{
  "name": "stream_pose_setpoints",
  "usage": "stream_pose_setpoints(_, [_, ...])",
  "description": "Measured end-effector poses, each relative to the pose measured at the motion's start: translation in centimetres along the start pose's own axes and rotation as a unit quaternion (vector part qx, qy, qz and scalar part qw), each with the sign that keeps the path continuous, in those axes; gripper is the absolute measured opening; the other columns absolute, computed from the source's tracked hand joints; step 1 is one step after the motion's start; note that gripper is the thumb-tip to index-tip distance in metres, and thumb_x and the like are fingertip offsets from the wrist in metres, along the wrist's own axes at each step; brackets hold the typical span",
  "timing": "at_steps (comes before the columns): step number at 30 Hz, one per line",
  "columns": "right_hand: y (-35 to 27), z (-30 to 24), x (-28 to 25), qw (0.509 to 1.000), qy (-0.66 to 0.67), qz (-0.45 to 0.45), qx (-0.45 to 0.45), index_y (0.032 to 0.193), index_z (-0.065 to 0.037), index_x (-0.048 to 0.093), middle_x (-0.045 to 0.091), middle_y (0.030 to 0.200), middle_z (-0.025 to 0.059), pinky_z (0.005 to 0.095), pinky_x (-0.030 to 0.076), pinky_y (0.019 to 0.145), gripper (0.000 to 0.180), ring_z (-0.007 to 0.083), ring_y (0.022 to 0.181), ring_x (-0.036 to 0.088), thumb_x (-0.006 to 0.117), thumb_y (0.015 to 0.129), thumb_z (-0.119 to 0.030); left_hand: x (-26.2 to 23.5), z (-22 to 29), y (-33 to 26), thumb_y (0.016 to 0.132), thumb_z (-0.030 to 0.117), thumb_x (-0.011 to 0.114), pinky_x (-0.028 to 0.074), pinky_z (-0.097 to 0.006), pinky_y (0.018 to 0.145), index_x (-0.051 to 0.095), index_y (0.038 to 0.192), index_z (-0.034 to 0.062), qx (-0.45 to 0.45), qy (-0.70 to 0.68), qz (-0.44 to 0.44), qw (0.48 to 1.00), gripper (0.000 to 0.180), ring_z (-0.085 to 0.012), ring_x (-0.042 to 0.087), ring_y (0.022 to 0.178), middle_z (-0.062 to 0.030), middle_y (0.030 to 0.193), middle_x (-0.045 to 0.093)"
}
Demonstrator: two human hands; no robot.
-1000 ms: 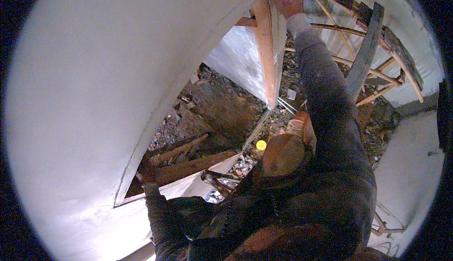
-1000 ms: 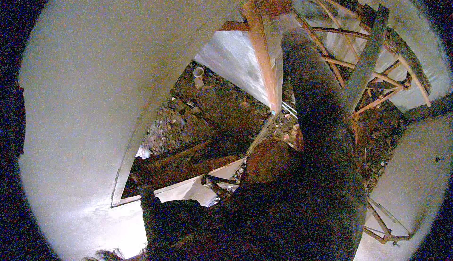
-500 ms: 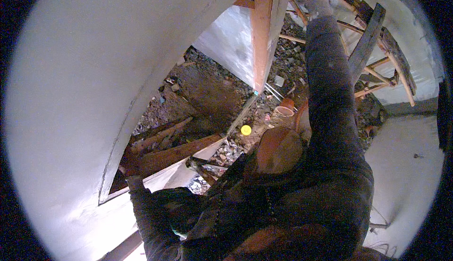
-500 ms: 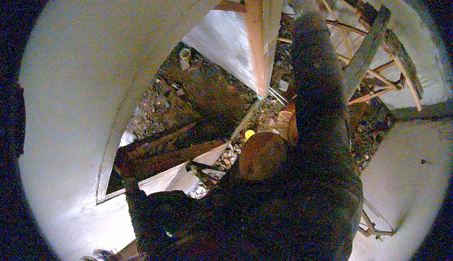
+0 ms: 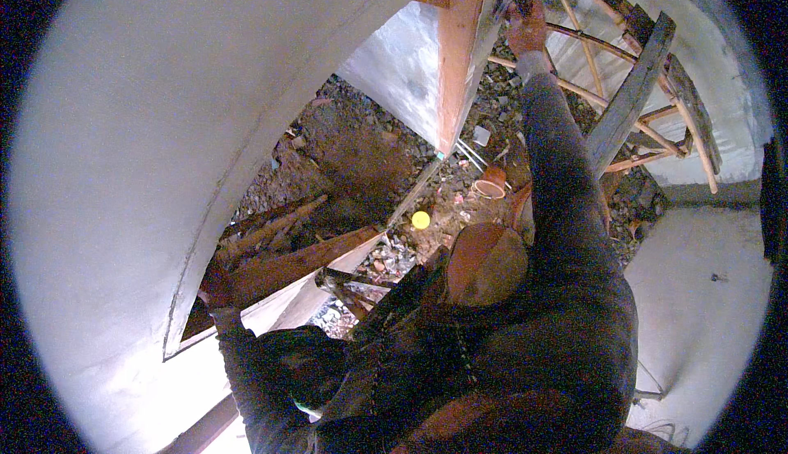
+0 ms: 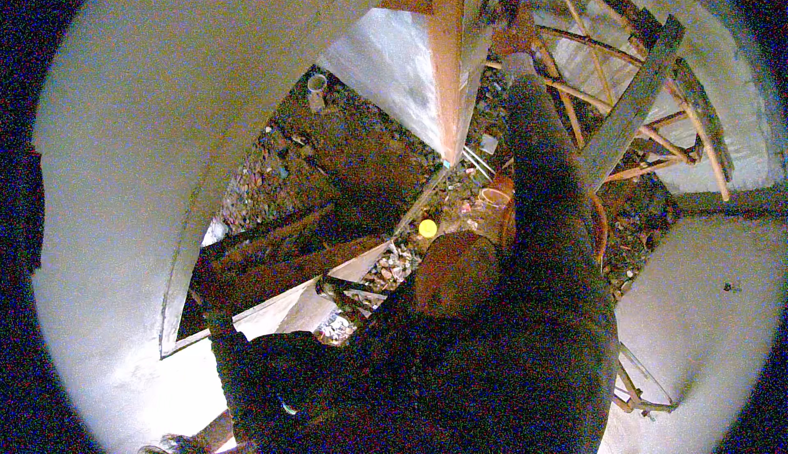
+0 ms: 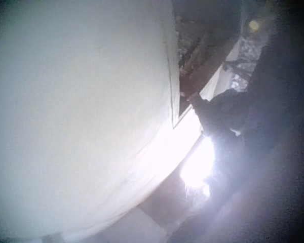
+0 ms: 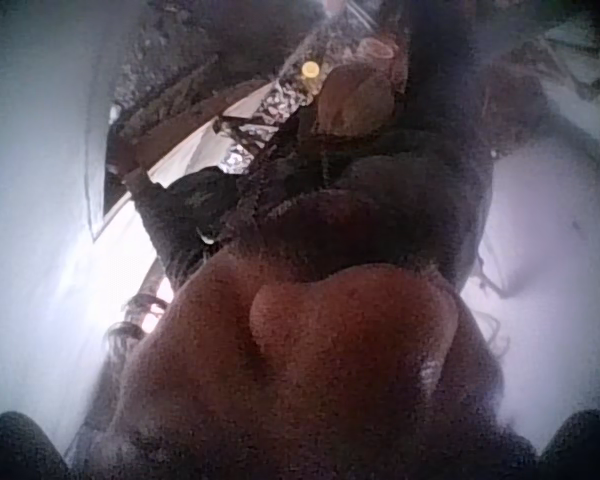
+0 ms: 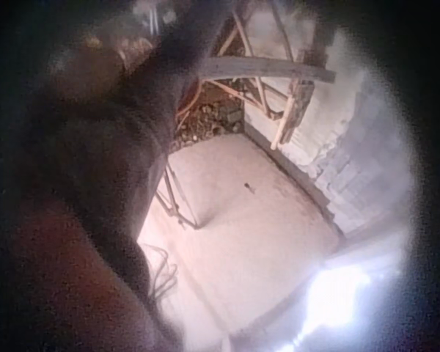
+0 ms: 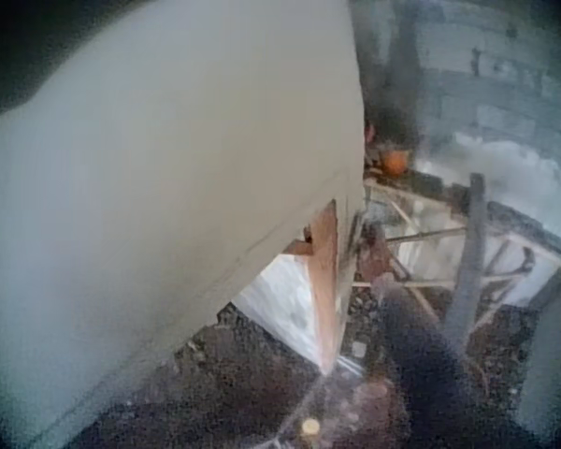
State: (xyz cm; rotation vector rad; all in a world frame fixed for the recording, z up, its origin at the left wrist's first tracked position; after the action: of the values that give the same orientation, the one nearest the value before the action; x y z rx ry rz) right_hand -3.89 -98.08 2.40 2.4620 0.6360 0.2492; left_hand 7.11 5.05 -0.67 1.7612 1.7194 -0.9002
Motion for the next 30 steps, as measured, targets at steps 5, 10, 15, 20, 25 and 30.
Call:
stream_pose_setpoints(5, [-2.2, -10.3, 3.2, 0.926, -0.31, 0.077, -0.204, 0.135, -0.001, 0.055, 0.066, 0.123, 0.02, 0.0444, 0.053, 0.096, 0.049, 0.0358, 0.11, 0.066, 0.062, 0.1, -0.034, -2.9, -0.8, -2.2, 0.103, 0.044, 0.049, 0.041, -0.056, 0.108, 0.058, 0.142, 0.0143, 0.028, 0.078, 0.173, 0.982, 0.05, -0.034, 0.054, 0.133, -0.0106, 0.143, 0.06])
stream_pose_setpoints(10, [-3.6, -3.9, 1.4, 0.954, -0.254, 0.057, -0.149, 0.132, -0.003, 0.056, 0.067, 0.116, 0.0174, 0.045, 0.057, 0.086, 0.046, 0.034, 0.101, 0.067, 0.058, 0.101, -0.037, -2.9, 0.5, -1.0, 0.103, 0.043, 0.049, 0.04, -0.056, 0.109, 0.056, 0.143, 0.0139, 0.038, 0.005, 0.164, 0.986, 0.05, -0.034, 0.053, 0.133, -0.0109, 0.144, 0.059])
stream_pose_setpoints(15, [-5.7, -8.6, 3.0, 0.962, -0.196, 0.077, -0.171, 0.131, -0.003, 0.055, 0.066, 0.112, 0.0158, 0.0467, 0.056, 0.086, 0.054, 0.0338, 0.102, 0.066, 0.056, 0.101, -0.048, -2.9, -0.4, -1.5, 0.103, 0.042, 0.048, 0.039, -0.055, 0.11, 0.055, 0.143, 0.0135, 0.031, -0.002, 0.153, 0.988, 0.05, -0.034, 0.052, 0.134, -0.0112, 0.145, 0.058])
stream_pose_setpoints(20, [-7.4, -2.2, 1.8, 0.945, -0.288, 0.052, -0.143, 0.125, -0.002, 0.057, 0.065, 0.109, 0.0139, 0.0446, 0.053, 0.085, 0.047, 0.0306, 0.098, 0.064, 0.054, 0.101, -0.042, -3.3, 0.5, -0.9, 0.104, 0.041, 0.048, 0.038, -0.055, 0.111, 0.054, 0.144, 0.0131, 0.045, -0.012, 0.152, 0.987, 0.05, -0.0341, 0.051, 0.135, -0.0115, 0.146, 0.057])
stream_pose_setpoints(25, [-10.9, 2.6, 1.3, 0.959, -0.256, 0.066, -0.099, 0.122, -0.002, 0.057, 0.064, 0.106, 0.011, 0.0404, 0.052, 0.081, 0.04, 0.0257, 0.093, 0.062, 0.056, 0.1, -0.035, -3.4, -0.2, -1.1, 0.104, 0.041, 0.047, 0.038, -0.054, 0.112, 0.053, 0.145, 0.0126, 0.045, -0.011, 0.15, 0.988, 0.05, -0.0341, 0.05, 0.136, -0.0118, 0.147, 0.056])
stream_pose_setpoints(30, [-15.2, 15.7, 6.5, 0.954, -0.292, -0.04, 0.05, 0.125, 0.0, 0.057, 0.065, 0.112, 0.0145, 0.0422, 0.051, 0.09, 0.049, 0.0296, 0.1, 0.063, 0.063, 0.096, -0.039, -5.5, -3.3, -3.7, 0.104, 0.04, 0.047, 0.037, -0.054, 0.113, 0.052, 0.145, 0.0122, 0.029, 0.03, 0.128, 0.991, 0.05, -0.0341, 0.049, 0.137, -0.012, 0.148, 0.054])
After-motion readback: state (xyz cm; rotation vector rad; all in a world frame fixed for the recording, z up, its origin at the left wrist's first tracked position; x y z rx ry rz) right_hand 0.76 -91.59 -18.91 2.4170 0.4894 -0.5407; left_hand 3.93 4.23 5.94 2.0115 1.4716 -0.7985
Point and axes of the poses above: each hand's wrist, its own y-axis towards the middle knuckle, its own x-axis out of the palm, z = x × y, the point moved 9 cm from there along y, towards the middle knuckle
